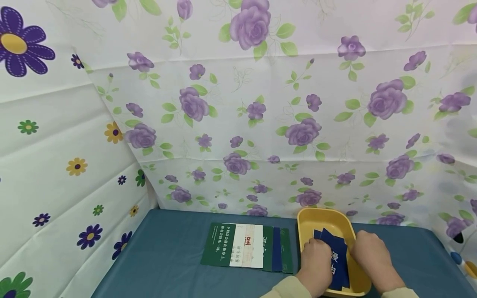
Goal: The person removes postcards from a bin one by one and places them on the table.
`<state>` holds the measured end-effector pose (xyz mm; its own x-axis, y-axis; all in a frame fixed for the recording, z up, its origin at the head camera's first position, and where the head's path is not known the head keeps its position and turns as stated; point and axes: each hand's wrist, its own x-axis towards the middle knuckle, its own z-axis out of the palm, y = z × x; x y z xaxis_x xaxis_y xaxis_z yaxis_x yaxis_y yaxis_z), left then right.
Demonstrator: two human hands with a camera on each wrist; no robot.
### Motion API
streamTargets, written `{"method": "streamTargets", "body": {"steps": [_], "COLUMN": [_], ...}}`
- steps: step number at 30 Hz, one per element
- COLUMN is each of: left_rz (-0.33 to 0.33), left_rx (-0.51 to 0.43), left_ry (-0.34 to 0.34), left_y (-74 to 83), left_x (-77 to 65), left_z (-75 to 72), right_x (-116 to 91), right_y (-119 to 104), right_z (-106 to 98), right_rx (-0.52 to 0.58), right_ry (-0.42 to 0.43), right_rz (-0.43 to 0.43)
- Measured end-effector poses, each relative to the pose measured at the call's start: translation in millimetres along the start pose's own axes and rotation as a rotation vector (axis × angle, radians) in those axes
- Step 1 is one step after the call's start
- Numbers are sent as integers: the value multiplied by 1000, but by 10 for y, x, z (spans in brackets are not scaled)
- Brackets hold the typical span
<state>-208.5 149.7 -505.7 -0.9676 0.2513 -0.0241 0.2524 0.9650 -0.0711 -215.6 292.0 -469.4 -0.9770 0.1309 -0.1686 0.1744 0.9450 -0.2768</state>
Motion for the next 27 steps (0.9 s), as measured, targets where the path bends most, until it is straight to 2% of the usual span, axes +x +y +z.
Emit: {"method": "streamTargets", "body": {"steps": [3,6,10,17,27], "left_rz": [21,32,39,32,33], "left_rx": [-71,-207,-370,-514,-723], "left_ry": [67,118,136,220,257], "left_y": [-44,-101,-182,-326,-601], "left_x": [-19,-41,-77,-116,-117], "left_z": [-24,-53,-93,-158,-285], "right_x": [-4,-7,-17,-21,-12], "right_y": [3,14,31,28,24], "right_z": [1,5,9,18,23], "right_rx": [-3,-6,-5,10,14], "right_ry": [5,31,50,36,64], "right_rz": [-14,-30,-32,-22,-26]}}
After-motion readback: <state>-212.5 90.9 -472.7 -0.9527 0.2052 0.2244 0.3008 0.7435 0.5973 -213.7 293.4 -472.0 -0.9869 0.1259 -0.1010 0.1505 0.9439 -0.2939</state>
